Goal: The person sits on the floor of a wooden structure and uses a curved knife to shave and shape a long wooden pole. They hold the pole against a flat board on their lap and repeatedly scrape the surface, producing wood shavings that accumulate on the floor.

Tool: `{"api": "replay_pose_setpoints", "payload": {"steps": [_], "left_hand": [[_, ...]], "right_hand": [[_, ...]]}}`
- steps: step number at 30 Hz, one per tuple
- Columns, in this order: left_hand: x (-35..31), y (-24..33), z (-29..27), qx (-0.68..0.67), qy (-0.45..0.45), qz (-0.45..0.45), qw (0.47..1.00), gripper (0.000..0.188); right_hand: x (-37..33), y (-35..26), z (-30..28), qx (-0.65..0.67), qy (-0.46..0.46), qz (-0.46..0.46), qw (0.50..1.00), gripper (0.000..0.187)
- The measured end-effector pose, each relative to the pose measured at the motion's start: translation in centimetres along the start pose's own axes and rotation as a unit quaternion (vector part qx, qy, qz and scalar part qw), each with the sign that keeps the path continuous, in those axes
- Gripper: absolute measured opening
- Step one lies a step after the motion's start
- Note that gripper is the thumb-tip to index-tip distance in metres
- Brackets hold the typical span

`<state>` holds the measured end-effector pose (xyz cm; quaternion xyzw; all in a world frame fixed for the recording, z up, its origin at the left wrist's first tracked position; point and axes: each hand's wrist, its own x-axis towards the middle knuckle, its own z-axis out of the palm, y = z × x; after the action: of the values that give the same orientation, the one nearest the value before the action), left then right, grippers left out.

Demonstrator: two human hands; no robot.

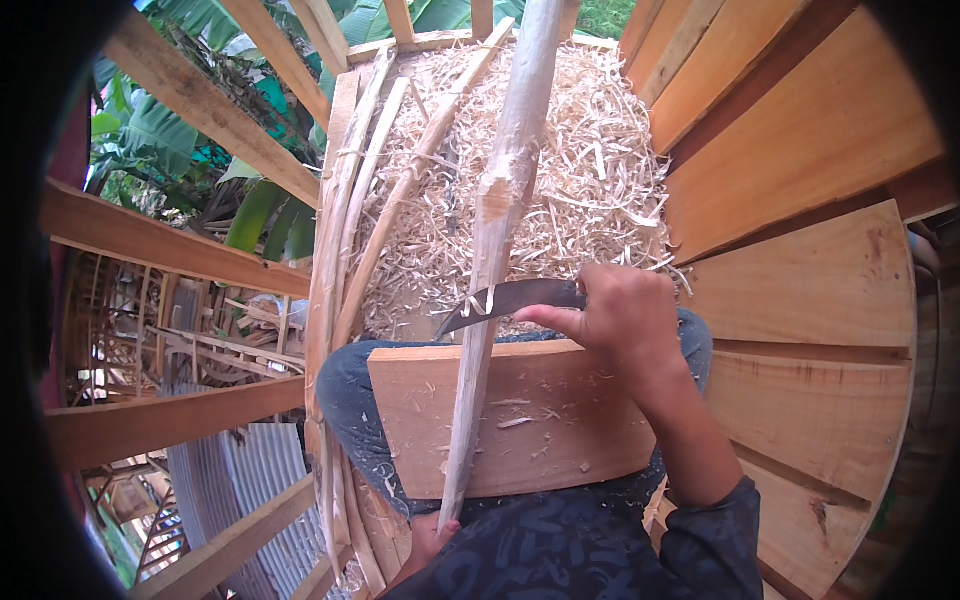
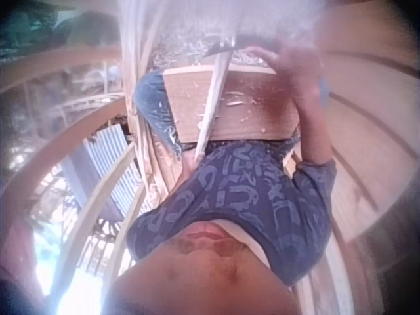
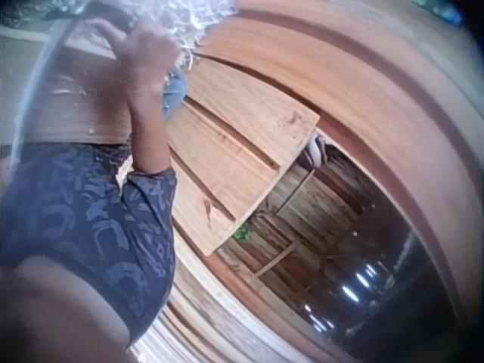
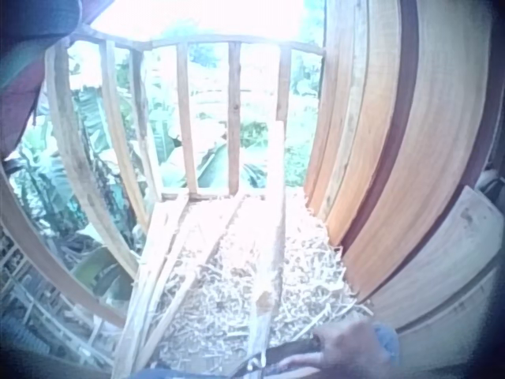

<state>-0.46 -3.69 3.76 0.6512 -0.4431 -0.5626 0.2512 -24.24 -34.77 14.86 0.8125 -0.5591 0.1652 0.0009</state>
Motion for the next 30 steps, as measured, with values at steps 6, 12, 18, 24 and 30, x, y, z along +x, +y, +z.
{"api": "replay_pose_setpoints", "payload": {"steps": [6,12,18,24,30], "left_hand": [[0.1,0.5,-0.1,0.011,0.015,0.011,1.000,0.045],[-0.2,-0.2,0.2,0.029,0.030,0.019,0.999,0.045],[-0.1,0.4,0.2,0.029,0.029,0.006,0.999,0.045],[-0.2,0.3,0.4,0.050,0.034,0.011,0.998,0.044],[-0.3,-0.5,0.8,0.075,0.051,0.007,0.996,0.041]], "right_hand": [[1.0,0.4,-0.2,-0.023,0.019,0.013,0.999,0.070],[2.6,0.9,-1.0,-0.022,0.003,0.074,0.997,0.070],[2.9,1.2,-1.5,-0.039,0.002,0.076,0.996,0.070],[1.8,0.8,-1.8,0.006,-0.030,0.076,0.997,0.072],[-2.5,-1.8,-2.1,-0.007,-0.137,-0.026,0.990,0.066]]}}
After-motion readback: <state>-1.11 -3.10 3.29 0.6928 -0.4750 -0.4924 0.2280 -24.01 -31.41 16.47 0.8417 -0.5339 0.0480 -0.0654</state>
